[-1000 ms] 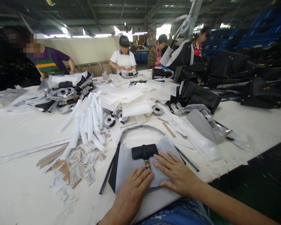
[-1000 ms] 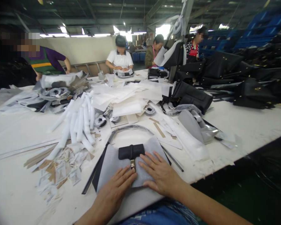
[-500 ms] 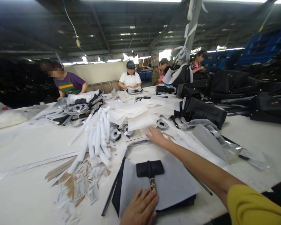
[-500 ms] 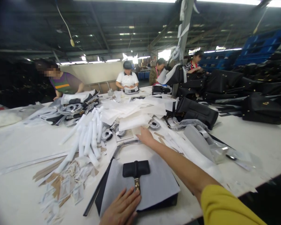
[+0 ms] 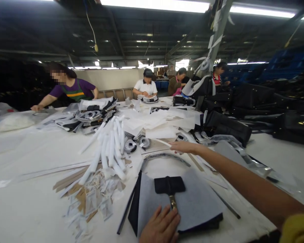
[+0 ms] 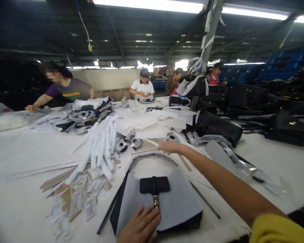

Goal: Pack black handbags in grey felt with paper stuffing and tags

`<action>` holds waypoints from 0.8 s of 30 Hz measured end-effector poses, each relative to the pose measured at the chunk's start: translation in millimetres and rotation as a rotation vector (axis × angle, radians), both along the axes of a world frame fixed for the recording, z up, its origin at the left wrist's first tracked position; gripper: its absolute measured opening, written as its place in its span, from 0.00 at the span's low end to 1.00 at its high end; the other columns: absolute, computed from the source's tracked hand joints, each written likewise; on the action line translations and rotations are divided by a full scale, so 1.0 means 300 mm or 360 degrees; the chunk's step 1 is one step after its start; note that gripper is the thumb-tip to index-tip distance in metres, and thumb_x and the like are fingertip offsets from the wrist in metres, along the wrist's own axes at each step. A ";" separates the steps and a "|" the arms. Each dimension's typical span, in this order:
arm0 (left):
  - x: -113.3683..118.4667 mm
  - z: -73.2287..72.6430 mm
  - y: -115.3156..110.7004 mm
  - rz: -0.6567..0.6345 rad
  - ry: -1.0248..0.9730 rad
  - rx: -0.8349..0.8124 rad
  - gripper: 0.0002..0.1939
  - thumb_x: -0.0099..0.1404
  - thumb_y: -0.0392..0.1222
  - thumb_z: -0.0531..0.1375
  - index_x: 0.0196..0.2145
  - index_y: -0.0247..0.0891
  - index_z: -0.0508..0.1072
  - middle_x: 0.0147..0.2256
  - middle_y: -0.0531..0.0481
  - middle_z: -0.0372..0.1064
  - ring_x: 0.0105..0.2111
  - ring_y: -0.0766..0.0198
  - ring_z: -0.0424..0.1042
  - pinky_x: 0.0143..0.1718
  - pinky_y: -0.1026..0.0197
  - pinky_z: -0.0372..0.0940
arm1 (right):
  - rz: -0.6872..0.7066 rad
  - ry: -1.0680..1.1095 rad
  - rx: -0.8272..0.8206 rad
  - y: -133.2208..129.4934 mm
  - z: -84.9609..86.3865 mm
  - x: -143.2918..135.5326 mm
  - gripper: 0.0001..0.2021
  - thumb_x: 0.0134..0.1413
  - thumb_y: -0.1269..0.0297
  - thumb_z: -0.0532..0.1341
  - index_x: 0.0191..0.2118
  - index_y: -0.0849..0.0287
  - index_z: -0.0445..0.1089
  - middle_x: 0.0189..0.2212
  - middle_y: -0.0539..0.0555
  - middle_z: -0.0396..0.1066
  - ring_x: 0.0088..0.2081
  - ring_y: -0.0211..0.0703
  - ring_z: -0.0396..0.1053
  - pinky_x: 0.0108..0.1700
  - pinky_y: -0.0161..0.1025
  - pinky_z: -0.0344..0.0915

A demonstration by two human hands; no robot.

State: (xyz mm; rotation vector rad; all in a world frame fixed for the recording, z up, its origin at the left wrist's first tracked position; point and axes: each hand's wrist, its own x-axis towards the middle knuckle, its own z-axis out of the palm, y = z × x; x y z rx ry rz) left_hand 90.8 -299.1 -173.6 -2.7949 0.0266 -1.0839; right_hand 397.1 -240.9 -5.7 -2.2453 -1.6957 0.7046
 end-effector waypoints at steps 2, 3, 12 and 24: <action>-0.012 0.039 -0.025 0.0021 0.0134 -0.0169 0.18 0.74 0.43 0.53 0.58 0.39 0.71 0.57 0.51 0.71 0.57 0.61 0.71 0.59 0.58 0.66 | 0.0179 0.0199 -0.0124 -0.141 0.057 0.006 0.24 0.64 0.56 0.57 0.64 0.50 0.64 0.60 0.55 0.69 0.52 0.49 0.73 0.54 0.45 0.70; -0.019 0.057 -0.036 0.0038 0.0208 -0.0248 0.19 0.74 0.42 0.53 0.59 0.38 0.69 0.58 0.51 0.70 0.58 0.60 0.70 0.59 0.56 0.66 | 0.0304 0.0298 -0.0143 -0.214 0.076 -0.004 0.27 0.63 0.55 0.58 0.66 0.48 0.61 0.63 0.53 0.64 0.57 0.50 0.69 0.58 0.46 0.67; -0.036 0.109 -0.079 0.0092 0.0444 -0.0671 0.21 0.74 0.38 0.51 0.63 0.38 0.63 0.56 0.45 0.72 0.53 0.57 0.74 0.52 0.51 0.72 | 0.0754 -0.0101 0.0148 -0.612 -0.095 -0.226 0.39 0.49 0.76 0.58 0.68 0.43 0.57 0.71 0.57 0.47 0.69 0.60 0.50 0.67 0.61 0.49; -0.038 0.106 -0.089 0.0138 0.0447 -0.0588 0.20 0.76 0.39 0.48 0.61 0.39 0.65 0.52 0.46 0.75 0.48 0.60 0.77 0.47 0.56 0.74 | 0.1005 -0.0492 0.0431 -0.636 -0.271 -0.214 0.37 0.55 0.77 0.55 0.70 0.46 0.52 0.69 0.55 0.53 0.69 0.56 0.50 0.67 0.66 0.43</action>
